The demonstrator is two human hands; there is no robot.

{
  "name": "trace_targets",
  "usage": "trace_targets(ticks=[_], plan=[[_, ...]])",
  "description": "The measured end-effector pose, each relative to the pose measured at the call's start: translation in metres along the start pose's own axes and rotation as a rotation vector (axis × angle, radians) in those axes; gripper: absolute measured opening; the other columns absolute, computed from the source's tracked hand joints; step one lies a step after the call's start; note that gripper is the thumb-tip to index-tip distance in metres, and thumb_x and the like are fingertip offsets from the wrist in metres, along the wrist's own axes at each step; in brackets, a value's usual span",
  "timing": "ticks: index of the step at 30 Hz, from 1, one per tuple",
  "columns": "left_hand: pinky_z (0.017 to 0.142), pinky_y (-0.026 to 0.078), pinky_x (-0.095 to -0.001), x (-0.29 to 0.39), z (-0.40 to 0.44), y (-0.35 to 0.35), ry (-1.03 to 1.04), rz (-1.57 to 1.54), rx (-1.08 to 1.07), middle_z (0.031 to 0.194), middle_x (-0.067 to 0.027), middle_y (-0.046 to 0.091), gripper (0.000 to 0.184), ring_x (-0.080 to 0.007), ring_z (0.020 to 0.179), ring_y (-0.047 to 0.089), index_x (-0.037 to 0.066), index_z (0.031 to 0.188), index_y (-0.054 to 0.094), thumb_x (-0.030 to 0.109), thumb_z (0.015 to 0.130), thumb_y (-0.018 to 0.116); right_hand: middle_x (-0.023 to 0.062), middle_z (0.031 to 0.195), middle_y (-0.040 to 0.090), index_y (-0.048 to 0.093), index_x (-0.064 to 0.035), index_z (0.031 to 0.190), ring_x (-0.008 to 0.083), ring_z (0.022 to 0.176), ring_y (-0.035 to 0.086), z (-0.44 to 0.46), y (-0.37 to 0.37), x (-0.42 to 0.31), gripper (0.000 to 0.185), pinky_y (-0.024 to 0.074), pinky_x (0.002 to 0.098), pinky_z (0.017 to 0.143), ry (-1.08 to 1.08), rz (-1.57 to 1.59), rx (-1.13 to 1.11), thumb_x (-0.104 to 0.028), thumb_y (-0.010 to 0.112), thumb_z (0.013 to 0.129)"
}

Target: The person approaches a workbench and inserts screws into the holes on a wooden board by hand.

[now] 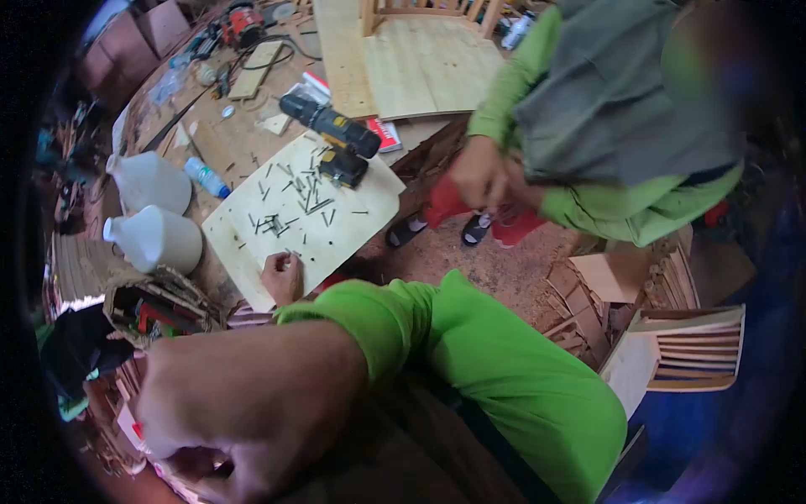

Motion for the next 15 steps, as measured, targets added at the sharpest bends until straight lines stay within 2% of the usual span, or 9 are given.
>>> trace_targets(ticks=[1,2,5,11,15], plan=[[0.059,0.046,-0.0274,-0.002,0.000,-0.001,-0.015,-0.002,-0.002,0.072,-0.0060,0.065,0.014,-0.0126,0.060,0.055,0.002,0.084,0.068,0.013,0.077,0.074,0.0109,0.073,0.055,0.059,-0.0065,0.075,0.0324,0.077,0.058,-0.007,-0.003,0.003,0.014,0.0454,0.0397,0.063,0.068,-0.170,-0.127,-0.017,0.068,0.079],[0.059,0.046,-0.0276,-0.001,-0.004,-0.005,-0.009,0.038,-0.017,0.072,-0.0063,0.065,0.014,-0.0129,0.060,0.056,0.002,0.083,0.067,0.013,0.077,0.074,0.0110,0.075,0.056,0.058,-0.0086,0.072,0.0360,0.073,0.058,-0.022,0.001,0.018,0.017,0.0467,0.0444,0.061,0.251,-0.348,-0.312,-0.021,0.069,0.073],[0.059,0.047,-0.0280,0.009,0.003,0.000,0.011,0.074,-0.011,0.071,-0.0070,0.065,0.015,-0.0137,0.059,0.056,0.002,0.080,0.067,0.014,0.076,0.074,0.0110,0.070,0.056,0.056,-0.0062,0.067,0.0353,0.065,0.059,-0.058,-0.002,0.034,0.018,0.0477,0.0456,0.058,0.174,-0.510,-0.330,-0.019,0.066,0.073],[0.058,0.047,-0.0286,0.008,0.002,-0.002,0.032,0.085,0.008,0.070,-0.0065,0.064,0.014,-0.0143,0.059,0.057,0.003,0.079,0.066,0.014,0.076,0.074,0.0133,0.069,0.059,0.058,-0.0013,0.063,0.0294,0.059,0.060,-0.017,-0.014,-0.008,0.020,0.0459,0.0401,0.053,0.128,-0.507,-0.127,-0.018,0.062,0.074],[0.060,0.048,-0.0287,0.018,0.001,-0.002,-0.013,0.112,0.008,0.072,-0.0073,0.064,0.013,-0.0149,0.061,0.059,0.003,0.080,0.066,0.013,0.077,0.073,0.0121,0.072,0.063,0.062,-0.0028,0.066,0.0286,0.073,0.062,-0.023,-0.003,-0.006,0.018,0.0487,0.0427,0.071,0.255,-0.721,-0.172,-0.020,0.064,0.071]])
Point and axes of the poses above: each hand's wrist, its own z-axis towards the middle knuckle, its own y-axis out of the palm, x = y × z, the point moved 7 cm from there along z, towards the middle knuckle
